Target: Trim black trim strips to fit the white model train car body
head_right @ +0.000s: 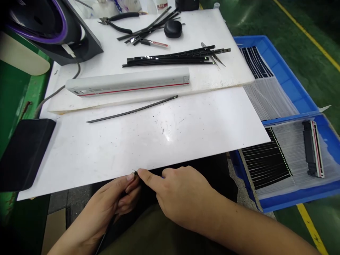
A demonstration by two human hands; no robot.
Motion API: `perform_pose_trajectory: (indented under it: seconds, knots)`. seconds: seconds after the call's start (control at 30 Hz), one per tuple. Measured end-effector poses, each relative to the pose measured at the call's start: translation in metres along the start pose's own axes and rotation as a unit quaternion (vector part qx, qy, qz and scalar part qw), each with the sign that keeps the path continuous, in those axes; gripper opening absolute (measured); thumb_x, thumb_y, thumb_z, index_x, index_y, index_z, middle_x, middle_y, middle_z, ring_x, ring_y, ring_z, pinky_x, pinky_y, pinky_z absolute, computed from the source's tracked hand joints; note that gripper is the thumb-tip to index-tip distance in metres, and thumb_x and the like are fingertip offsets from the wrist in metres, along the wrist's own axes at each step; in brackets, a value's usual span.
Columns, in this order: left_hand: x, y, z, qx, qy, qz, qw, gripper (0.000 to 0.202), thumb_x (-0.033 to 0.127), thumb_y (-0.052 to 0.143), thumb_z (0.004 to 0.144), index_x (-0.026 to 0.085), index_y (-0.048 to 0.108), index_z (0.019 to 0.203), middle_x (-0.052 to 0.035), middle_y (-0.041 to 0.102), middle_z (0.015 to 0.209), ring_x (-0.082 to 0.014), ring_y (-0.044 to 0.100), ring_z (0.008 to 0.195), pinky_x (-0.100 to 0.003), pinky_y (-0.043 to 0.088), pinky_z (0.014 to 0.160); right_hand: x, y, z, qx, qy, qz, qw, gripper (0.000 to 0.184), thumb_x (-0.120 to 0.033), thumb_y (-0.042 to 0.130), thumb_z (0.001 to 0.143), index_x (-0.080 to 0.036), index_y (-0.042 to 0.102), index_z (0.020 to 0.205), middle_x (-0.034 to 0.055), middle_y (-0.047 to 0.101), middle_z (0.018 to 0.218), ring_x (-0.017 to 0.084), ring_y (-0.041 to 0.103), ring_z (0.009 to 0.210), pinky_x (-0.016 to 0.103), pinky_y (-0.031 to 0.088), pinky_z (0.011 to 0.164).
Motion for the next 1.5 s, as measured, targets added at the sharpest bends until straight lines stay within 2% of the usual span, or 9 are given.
perform_pose_trajectory:
  seconds: [0.33, 0.47, 0.63, 0.87, 1.13, 1.2, 1.37, 1.5]
  knots:
    - [-0.0027, -0.0022, 0.0034, -0.001, 0.003, 0.006, 1.000, 0.044, 0.053, 0.057, 0.091, 0.019, 0.044, 0.066, 0.0060, 0.033, 0.055, -0.0075, 0.022, 0.049, -0.023, 0.018, 0.046, -0.0003, 0.0048, -0.0009, 0.011, 0.013, -0.065, 0.998, 0.072, -0.014, 0.051, 0.091, -0.033, 0.030, 0.157, -0.0001, 0.060, 0.078, 0.019, 0.052, 0.054, 0.033, 0.015, 0.051]
    - [-0.0020, -0.0024, 0.0027, -0.008, -0.009, 0.004, 1.000, 0.044, 0.053, 0.058, 0.090, 0.019, 0.043, 0.067, 0.0063, 0.033, 0.055, -0.0072, 0.022, 0.049, -0.022, 0.018, 0.046, 0.0003, 0.0040, -0.0021, 0.007, 0.026, -0.035, 0.999, 0.068, -0.014, 0.047, 0.093, -0.032, 0.031, 0.157, 0.0010, 0.064, 0.085, 0.021, 0.058, 0.063, 0.033, 0.018, 0.053]
    - [-0.0007, -0.0016, 0.0027, -0.009, -0.008, 0.003, 1.000, 0.044, 0.054, 0.058, 0.089, 0.019, 0.044, 0.067, 0.0064, 0.033, 0.055, -0.0070, 0.022, 0.048, -0.022, 0.018, 0.045, -0.0011, 0.0024, -0.0033, 0.009, 0.004, 0.010, 1.000, 0.066, -0.012, 0.043, 0.094, -0.029, 0.032, 0.157, 0.0011, 0.066, 0.091, 0.019, 0.060, 0.068, 0.033, 0.022, 0.054]
    - [-0.0010, -0.0019, 0.0027, 0.004, 0.008, 0.023, 1.000, 0.044, 0.053, 0.056, 0.091, 0.019, 0.043, 0.066, 0.0062, 0.032, 0.055, -0.0074, 0.022, 0.049, -0.022, 0.019, 0.046, 0.0038, -0.0004, 0.0003, -0.003, -0.016, 0.012, 1.000, 0.065, -0.012, 0.044, 0.095, -0.028, 0.034, 0.157, 0.0006, 0.066, 0.091, 0.020, 0.061, 0.073, 0.034, 0.029, 0.059]
    - [-0.0014, -0.0028, 0.0049, -0.005, 0.008, 0.015, 1.000, 0.045, 0.054, 0.060, 0.088, 0.019, 0.041, 0.065, 0.0064, 0.033, 0.055, -0.0068, 0.022, 0.049, -0.021, 0.019, 0.045, 0.0019, 0.0054, -0.0007, -0.012, -0.005, -0.052, 0.999, 0.067, -0.016, 0.047, 0.095, -0.032, 0.031, 0.158, 0.0009, 0.063, 0.084, 0.021, 0.058, 0.063, 0.033, 0.023, 0.054]
    - [-0.0018, -0.0023, 0.0050, -0.013, 0.007, 0.003, 1.000, 0.045, 0.053, 0.061, 0.087, 0.019, 0.042, 0.065, 0.0066, 0.032, 0.054, -0.0068, 0.022, 0.048, -0.021, 0.019, 0.045, 0.0018, 0.0065, -0.0016, -0.009, 0.005, -0.044, 0.999, 0.067, -0.016, 0.047, 0.095, -0.032, 0.031, 0.158, 0.0012, 0.063, 0.085, 0.021, 0.058, 0.064, 0.033, 0.026, 0.055]
    - [-0.0015, -0.0007, 0.0046, -0.025, 0.010, -0.012, 1.000, 0.041, 0.050, 0.059, 0.089, 0.019, 0.043, 0.067, 0.0067, 0.032, 0.054, -0.0070, 0.022, 0.048, -0.022, 0.020, 0.046, 0.0046, 0.0075, -0.0015, 0.006, 0.016, 0.074, 0.997, 0.064, -0.011, 0.045, 0.095, -0.028, 0.036, 0.157, 0.0025, 0.066, 0.092, 0.021, 0.063, 0.077, 0.031, 0.041, 0.067]
    - [-0.0003, 0.0003, 0.0035, -0.022, 0.008, -0.008, 1.000, 0.041, 0.050, 0.060, 0.089, 0.019, 0.043, 0.067, 0.0068, 0.032, 0.055, -0.0070, 0.021, 0.048, -0.021, 0.019, 0.045, 0.0045, 0.0059, -0.0002, 0.016, 0.010, 0.102, 0.995, 0.065, -0.010, 0.043, 0.095, -0.027, 0.036, 0.157, 0.0039, 0.068, 0.095, 0.022, 0.064, 0.080, 0.032, 0.045, 0.072]
Point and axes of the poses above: each hand's wrist, its own z-axis towards the middle knuckle, its own y-axis out of the palm, x = y × z, the point moved 5 cm from there along z, towards the middle knuckle
